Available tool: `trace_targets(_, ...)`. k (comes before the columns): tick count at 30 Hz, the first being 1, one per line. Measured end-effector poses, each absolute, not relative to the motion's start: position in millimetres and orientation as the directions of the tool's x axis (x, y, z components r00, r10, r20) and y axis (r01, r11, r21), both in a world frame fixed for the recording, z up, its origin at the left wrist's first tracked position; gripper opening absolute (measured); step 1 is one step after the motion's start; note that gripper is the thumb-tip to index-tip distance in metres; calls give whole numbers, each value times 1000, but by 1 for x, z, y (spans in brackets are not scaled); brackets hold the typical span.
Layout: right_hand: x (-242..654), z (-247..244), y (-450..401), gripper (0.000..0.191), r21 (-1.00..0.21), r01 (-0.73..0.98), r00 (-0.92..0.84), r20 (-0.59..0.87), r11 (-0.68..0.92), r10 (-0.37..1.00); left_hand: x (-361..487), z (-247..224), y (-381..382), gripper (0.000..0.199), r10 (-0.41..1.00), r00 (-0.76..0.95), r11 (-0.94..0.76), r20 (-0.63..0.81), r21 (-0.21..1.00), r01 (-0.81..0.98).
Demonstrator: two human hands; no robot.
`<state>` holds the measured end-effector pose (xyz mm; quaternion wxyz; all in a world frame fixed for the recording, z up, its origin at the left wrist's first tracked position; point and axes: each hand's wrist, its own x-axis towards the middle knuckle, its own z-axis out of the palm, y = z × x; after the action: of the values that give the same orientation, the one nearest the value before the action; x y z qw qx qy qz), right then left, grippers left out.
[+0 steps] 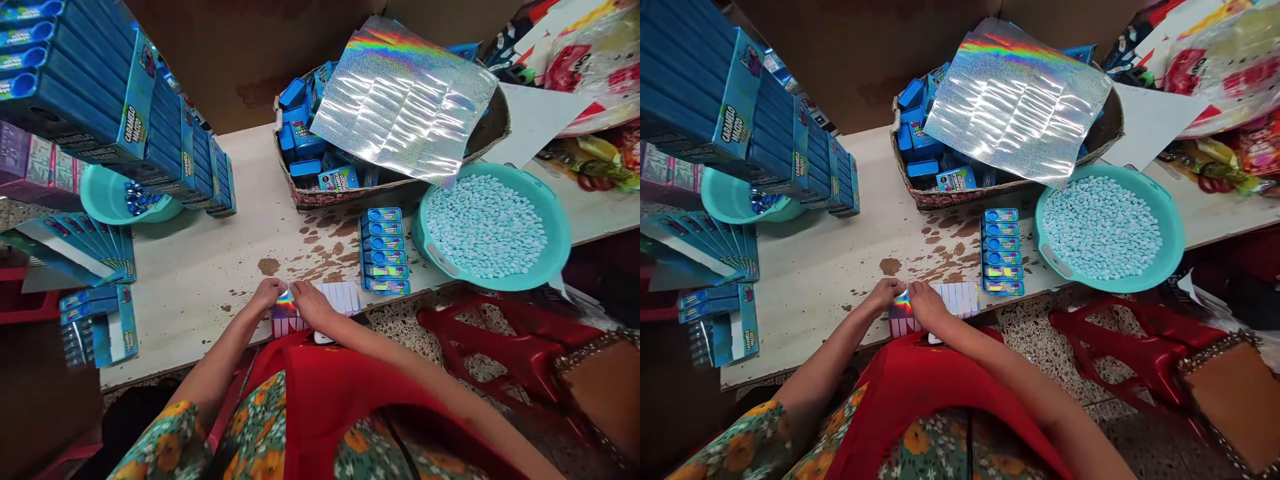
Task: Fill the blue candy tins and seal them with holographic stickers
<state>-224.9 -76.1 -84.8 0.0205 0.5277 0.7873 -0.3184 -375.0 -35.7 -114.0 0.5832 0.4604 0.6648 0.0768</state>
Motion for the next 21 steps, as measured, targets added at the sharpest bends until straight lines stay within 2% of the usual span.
trace_targets(3,-217,-86,-83,37,-494,820,-491,-344,290,801,-376,-124,-37,19,676,85,615,-732,624,483)
trace_targets(8,-210,-82,-75,21,-494,820,-464,-275,291,842,-375,-129,-33,18,688,83,600,-721,630,494)
trace_targets(14,-197,-79,-69,10,-600,796,-361,-360,83,860,-371,-119,-24,15,735,58,498,-675,597,629)
trace_targets(16,-189,-71,-73,8,-638,770,-316,-370,9,874,-368,-105,-23,16,795,65,409,-603,612,677)
trace_targets(17,-184,-66,-75,6,-657,754,-287,-368,-29,884,-364,-95,-23,18,835,107,328,-540,645,690)
trace_targets(19,-171,-52,-78,3,-689,719,-227,-354,-89,907,-353,-76,-24,29,856,300,141,-422,748,649)
trace_targets(21,-156,-37,-81,2,-724,676,-172,-335,-136,926,-338,-58,-27,35,748,538,50,-389,841,538)
